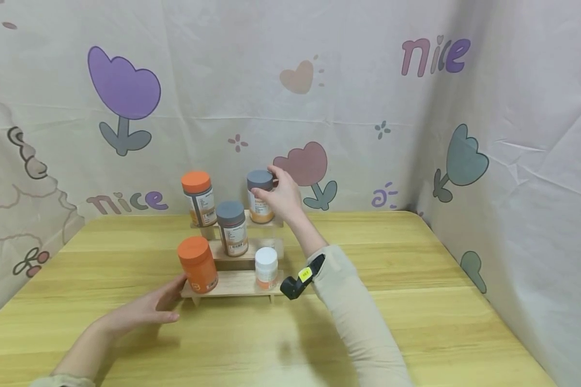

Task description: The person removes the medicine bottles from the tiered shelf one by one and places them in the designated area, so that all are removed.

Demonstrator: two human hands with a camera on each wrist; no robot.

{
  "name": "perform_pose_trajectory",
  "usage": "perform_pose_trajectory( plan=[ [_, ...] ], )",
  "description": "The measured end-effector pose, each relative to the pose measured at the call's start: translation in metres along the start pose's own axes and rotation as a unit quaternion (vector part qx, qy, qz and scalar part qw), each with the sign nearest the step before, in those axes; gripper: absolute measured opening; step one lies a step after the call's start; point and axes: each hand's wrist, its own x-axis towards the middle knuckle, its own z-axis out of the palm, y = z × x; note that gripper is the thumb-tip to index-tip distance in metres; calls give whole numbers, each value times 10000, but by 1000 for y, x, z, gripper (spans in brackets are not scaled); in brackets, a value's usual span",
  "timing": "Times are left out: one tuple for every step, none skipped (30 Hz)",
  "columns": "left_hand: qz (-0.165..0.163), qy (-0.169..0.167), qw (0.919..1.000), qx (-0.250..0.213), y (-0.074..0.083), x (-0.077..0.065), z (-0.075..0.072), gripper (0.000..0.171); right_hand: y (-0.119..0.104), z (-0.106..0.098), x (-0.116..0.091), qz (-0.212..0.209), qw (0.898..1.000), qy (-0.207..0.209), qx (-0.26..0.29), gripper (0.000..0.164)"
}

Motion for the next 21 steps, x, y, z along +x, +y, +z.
perform_pose_trajectory(
  plan=[
    [5,-5,10000,-11,0,0,0,88,1,0,0,-23,10000,6,21,60],
    [13,-15,10000,-29,0,0,0,88,1,-1,-1,-33,10000,21,59,59],
    [24,-16,10000,-34,0,0,0,88,2,-2,-1,-41,9999,35,95,59],
    [35,-18,10000,-39,0,0,0,88,3,-4,-1,-53,9999,68,112,59],
    [49,-18,10000,-37,-1,0,0,87,3,-6,-1,-62,9999,91,133,59],
    [61,-25,10000,-47,-1,0,0,87,4,-8,-1,-71,9998,116,154,59],
    [74,-16,10000,-47,-1,-1,0,87,4,-10,0,-85,9997,134,164,59],
    [81,-15,10000,-54,-1,-1,0,87,5,-13,0,-95,9996,160,198,60],
    [83,-13,9999,-55,0,-1,0,87,5,-16,0,-107,9996,172,211,60],
    [77,-24,9999,-71,0,-2,1,87,6,-19,0,-104,9994,202,252,60],
    [69,-26,9999,-83,0,-2,1,87,7,-22,-1,-112,9993,219,291,61],
    [55,-34,9999,-107,0,-2,1,87,9,-25,-1,-129,9991,251,326,61],
    [30,-40,9999,-121,1,-3,2,87,11,-28,-2,-137,9988,314,362,61],
    [9,-54,9999,-145,2,-3,2,87,13,-31,-3,-154,9984,391,376,60],
    [-11,-67,9998,-163,2,-3,2,86,14,-34,-4,-182,9981,465,370,60],
    [-41,-74,9998,-180,3,-3,2,86,16,-37,-5,-217,9976,547,376,59],
    [-59,-75,9998,-186,3,-3,2,86,18,-40,-6,-252,9970,622,372,59],
    [-75,-80,9998,-190,4,-3,2,86,20,-42,-6,-267,9965,687,388,59],
    [-92,-81,9998,-182,4,-3,2,86,22,-45,-7,-280,9960,754,392,59],
    [-92,-77,9998,-151,4,-2,1,86,24,-48,-7,-286,9957,792,391,59],
    [-89,-75,9999,-120,4,-2,1,86,27,-51,-8,-258,9955,825,400,60]
  ],
)
